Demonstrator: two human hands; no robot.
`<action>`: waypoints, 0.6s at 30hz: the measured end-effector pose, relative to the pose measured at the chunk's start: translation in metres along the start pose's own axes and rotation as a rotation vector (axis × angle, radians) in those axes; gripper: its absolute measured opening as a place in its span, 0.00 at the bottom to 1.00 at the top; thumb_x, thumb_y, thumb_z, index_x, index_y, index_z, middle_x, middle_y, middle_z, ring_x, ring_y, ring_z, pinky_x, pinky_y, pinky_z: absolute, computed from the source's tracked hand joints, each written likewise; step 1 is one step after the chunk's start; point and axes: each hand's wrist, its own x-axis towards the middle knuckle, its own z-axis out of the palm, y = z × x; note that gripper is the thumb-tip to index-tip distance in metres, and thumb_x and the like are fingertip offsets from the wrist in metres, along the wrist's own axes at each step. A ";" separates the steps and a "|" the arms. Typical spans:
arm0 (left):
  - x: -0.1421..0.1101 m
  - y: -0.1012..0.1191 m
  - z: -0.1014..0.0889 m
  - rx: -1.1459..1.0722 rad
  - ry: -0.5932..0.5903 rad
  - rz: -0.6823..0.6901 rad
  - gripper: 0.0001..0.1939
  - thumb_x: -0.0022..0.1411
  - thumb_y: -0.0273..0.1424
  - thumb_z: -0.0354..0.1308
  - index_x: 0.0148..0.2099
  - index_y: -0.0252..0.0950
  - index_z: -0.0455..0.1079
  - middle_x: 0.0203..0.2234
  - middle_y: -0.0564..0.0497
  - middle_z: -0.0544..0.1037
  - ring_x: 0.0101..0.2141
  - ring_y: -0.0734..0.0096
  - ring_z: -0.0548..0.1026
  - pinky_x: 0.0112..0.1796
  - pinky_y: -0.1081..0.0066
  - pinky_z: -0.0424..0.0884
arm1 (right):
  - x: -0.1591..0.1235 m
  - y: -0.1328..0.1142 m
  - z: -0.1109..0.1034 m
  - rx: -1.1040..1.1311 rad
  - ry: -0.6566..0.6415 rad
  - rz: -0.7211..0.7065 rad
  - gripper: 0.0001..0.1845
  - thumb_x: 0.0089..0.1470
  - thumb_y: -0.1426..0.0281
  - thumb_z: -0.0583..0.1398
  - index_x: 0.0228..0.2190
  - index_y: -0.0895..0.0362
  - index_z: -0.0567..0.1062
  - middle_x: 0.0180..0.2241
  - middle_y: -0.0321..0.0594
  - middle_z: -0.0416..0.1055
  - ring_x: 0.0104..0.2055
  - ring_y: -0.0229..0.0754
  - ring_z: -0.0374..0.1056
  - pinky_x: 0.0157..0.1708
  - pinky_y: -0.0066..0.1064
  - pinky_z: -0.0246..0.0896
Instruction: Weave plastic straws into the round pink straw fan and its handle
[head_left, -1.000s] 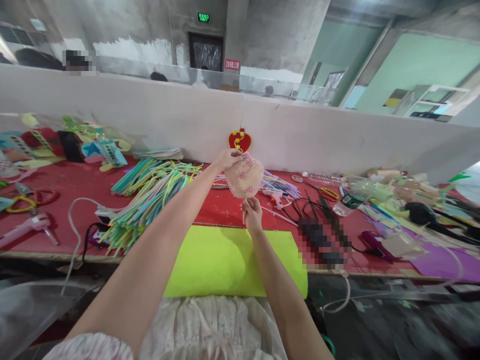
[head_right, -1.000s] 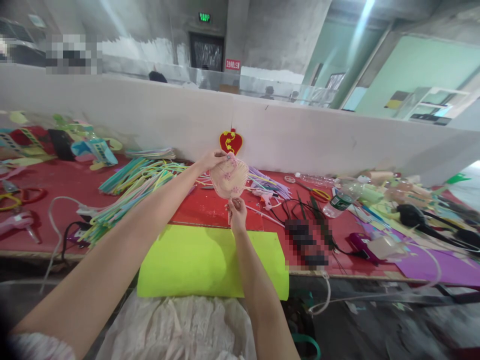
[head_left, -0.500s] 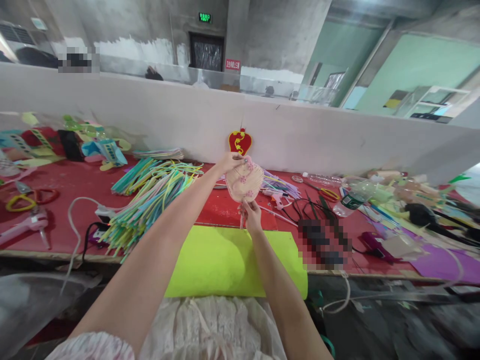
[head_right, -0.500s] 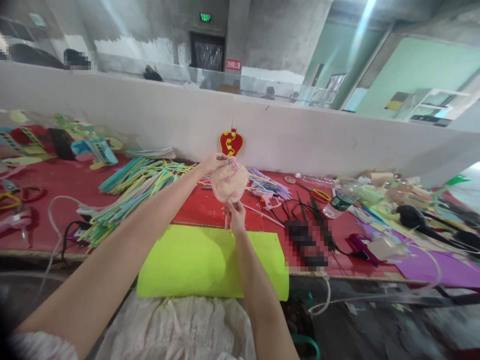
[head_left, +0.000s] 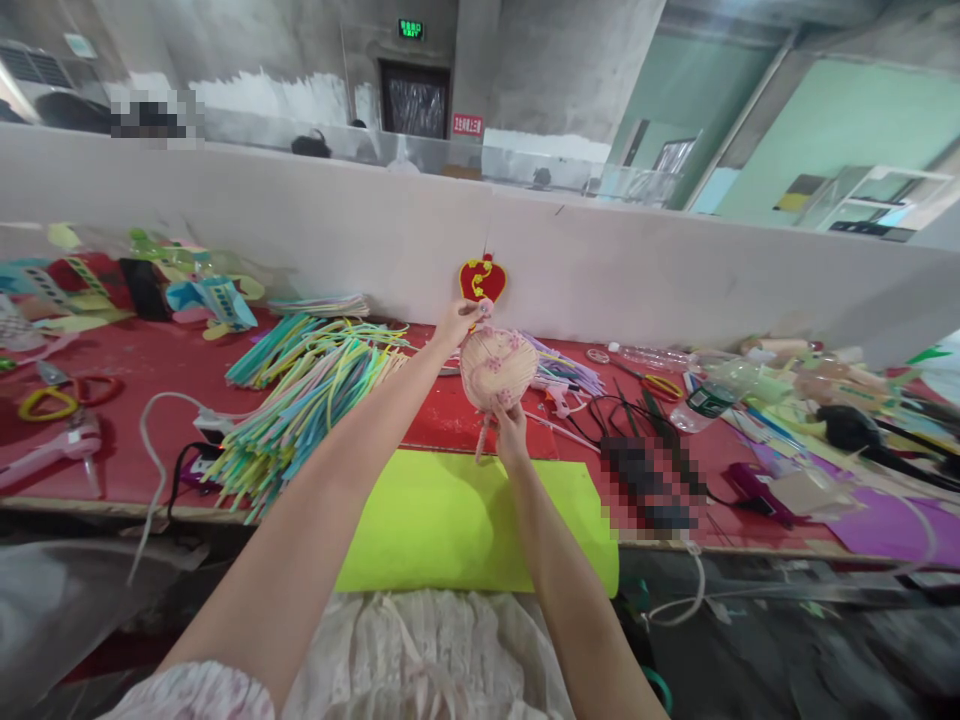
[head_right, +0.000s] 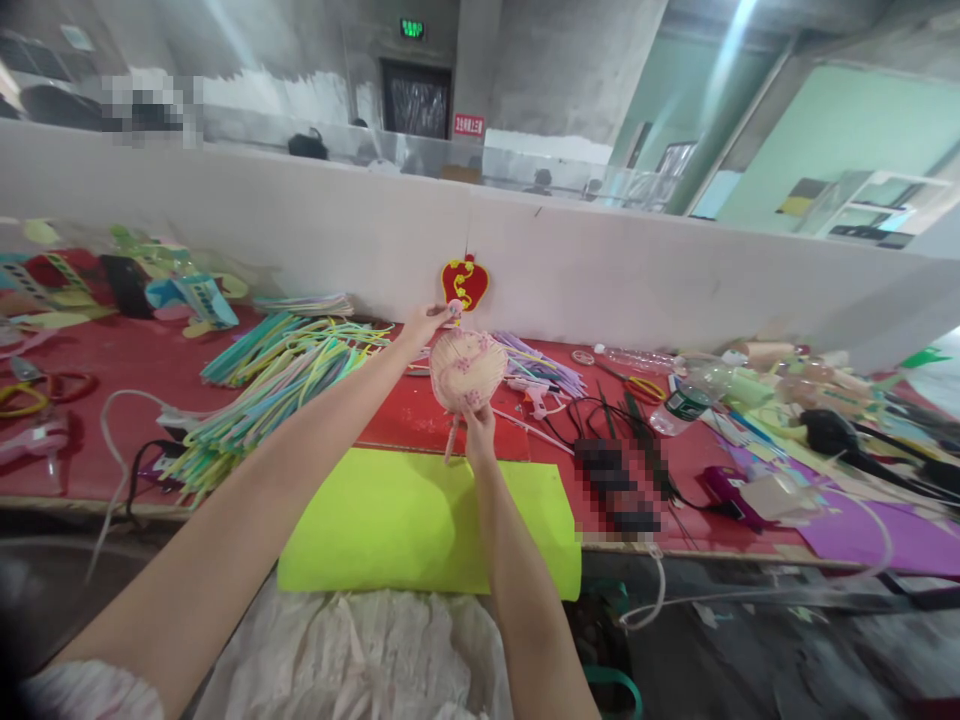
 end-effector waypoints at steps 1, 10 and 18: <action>0.001 0.001 -0.002 0.010 -0.020 -0.007 0.18 0.48 0.40 0.58 0.35 0.29 0.68 0.31 0.45 0.74 0.32 0.74 0.72 0.38 0.69 0.65 | 0.000 0.000 -0.001 -0.005 0.000 -0.007 0.30 0.38 0.65 0.63 0.46 0.53 0.66 0.42 0.43 0.70 0.26 0.37 0.69 0.25 0.32 0.66; -0.005 0.028 -0.013 0.251 -0.290 -0.012 0.24 0.43 0.46 0.59 0.35 0.29 0.72 0.26 0.48 0.74 0.27 0.74 0.69 0.32 0.72 0.62 | 0.002 -0.008 0.001 -0.027 -0.041 0.052 0.29 0.36 0.61 0.64 0.43 0.55 0.68 0.26 0.38 0.72 0.20 0.35 0.65 0.20 0.28 0.62; -0.007 0.040 -0.007 0.371 -0.388 0.061 0.24 0.44 0.46 0.58 0.35 0.29 0.72 0.28 0.47 0.74 0.29 0.72 0.69 0.33 0.70 0.63 | 0.007 -0.002 0.002 0.033 -0.108 0.041 0.29 0.35 0.61 0.64 0.41 0.55 0.66 0.25 0.35 0.72 0.22 0.38 0.68 0.20 0.28 0.63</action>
